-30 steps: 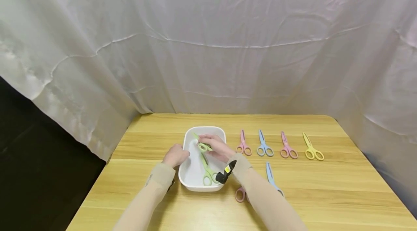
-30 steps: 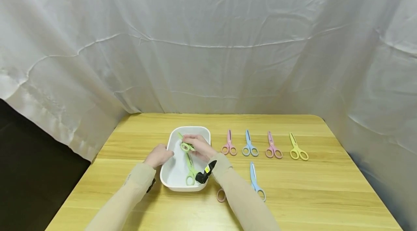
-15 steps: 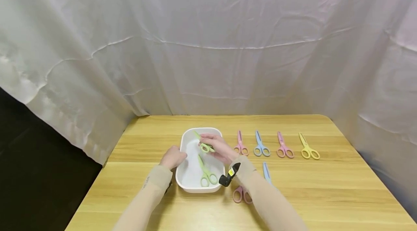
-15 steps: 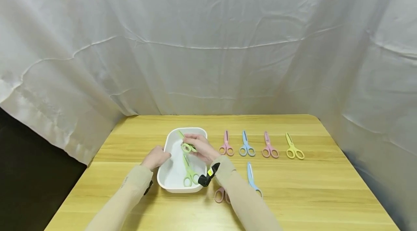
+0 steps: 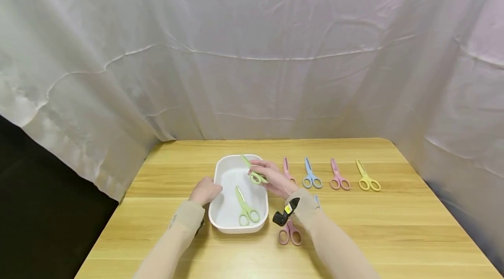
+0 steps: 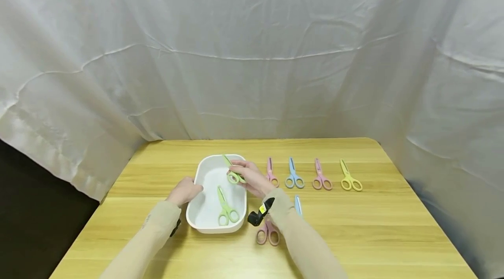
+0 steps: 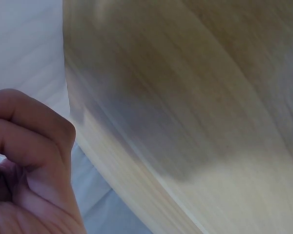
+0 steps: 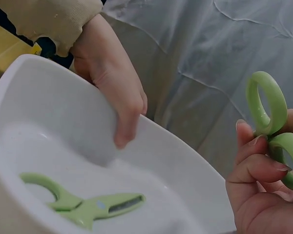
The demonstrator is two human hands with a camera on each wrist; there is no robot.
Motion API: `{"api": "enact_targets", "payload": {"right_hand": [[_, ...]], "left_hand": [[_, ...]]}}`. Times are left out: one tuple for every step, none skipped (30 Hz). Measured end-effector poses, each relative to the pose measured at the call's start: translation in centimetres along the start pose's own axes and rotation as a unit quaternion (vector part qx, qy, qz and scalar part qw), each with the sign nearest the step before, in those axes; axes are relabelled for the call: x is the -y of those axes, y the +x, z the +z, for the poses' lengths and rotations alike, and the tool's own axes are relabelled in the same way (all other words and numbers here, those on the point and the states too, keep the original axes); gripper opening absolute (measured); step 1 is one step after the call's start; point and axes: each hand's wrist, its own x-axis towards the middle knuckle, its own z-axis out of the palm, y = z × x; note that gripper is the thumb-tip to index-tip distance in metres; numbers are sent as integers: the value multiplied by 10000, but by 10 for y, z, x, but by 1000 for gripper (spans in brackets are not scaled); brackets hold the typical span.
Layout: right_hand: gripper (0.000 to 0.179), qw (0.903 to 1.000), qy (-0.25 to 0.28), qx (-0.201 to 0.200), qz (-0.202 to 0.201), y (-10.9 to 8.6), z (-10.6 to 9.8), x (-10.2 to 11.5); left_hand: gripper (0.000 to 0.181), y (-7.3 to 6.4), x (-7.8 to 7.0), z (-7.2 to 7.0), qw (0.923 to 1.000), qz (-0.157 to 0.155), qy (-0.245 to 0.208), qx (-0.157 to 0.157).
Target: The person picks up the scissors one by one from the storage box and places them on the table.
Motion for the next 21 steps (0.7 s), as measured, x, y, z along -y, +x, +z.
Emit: {"api": "enact_targets", "payload": {"right_hand": [[48,10000,-28,-26,-5,-1,-2,0],[48,10000,-54,-58,-11,-3,-3,1],[48,9999,-80,-85,-24,-4,-5,1],[48,9999,-86,-114,-23,-5,-7,1],[49,9998,-105,-156,-22,-7,-9,2],[50,9997,-150,-175,-34,-8,-11,2],[50,9996,-192,-189,-35,-10,-13,2],[52,9996,-227,-183,-44,-11,-15,2],[53,9995,-249,-189,-49,-13,-17,2],[53,9995,-246,-196,-54,-14,-19,1],[55,9994,-270,-176,-82,-15,-21,1],[56,9995,-263,-168,-83,-17,-23,0],[56,9995,-255,-176,-76,-18,-25,0],[56,9995,-243,-163,-88,-20,-28,-1],[56,9996,-231,-154,-94,-21,-30,-1],[55,9996,-237,-122,-106,-23,-32,-2],[55,9996,-243,-103,-119,-25,-34,-2],[54,9996,-222,-95,-118,-26,-36,-2],[54,9996,-219,-69,-138,-28,-38,-2],[54,9997,-207,-36,-157,-29,-40,-2],[54,9997,-199,-13,-172,-31,-42,-2]], "left_hand": [[43,0,0,0,10000,4,-1,-1],[43,0,0,0,10000,-12,-9,-10],[42,0,0,0,10000,-28,-15,-19],[42,0,0,0,10000,-13,-8,-15],[42,0,0,0,10000,-7,7,-22],[43,0,0,0,10000,-1,26,-27],[43,0,0,0,10000,0,33,-34],[43,-1,1,0,10000,7,44,-39],[43,-1,1,0,10000,5,30,-40],[44,-1,1,0,10000,2,16,-48],[44,-1,1,0,10000,-9,14,-60],[44,-1,1,0,10000,-5,-6,-60],[44,-2,1,0,10000,10,-8,-56],[45,-2,1,0,10000,10,-14,-53],[45,-2,1,0,10000,19,-10,-45],[45,-2,1,0,10000,28,-9,-40],[46,-2,1,0,10000,37,0,-34],[46,-1,1,0,10000,27,-10,-31],[46,-1,1,0,10000,36,0,-32],[45,-1,1,0,10000,31,-1,-36],[45,-1,1,0,10000,40,5,-35]]}}
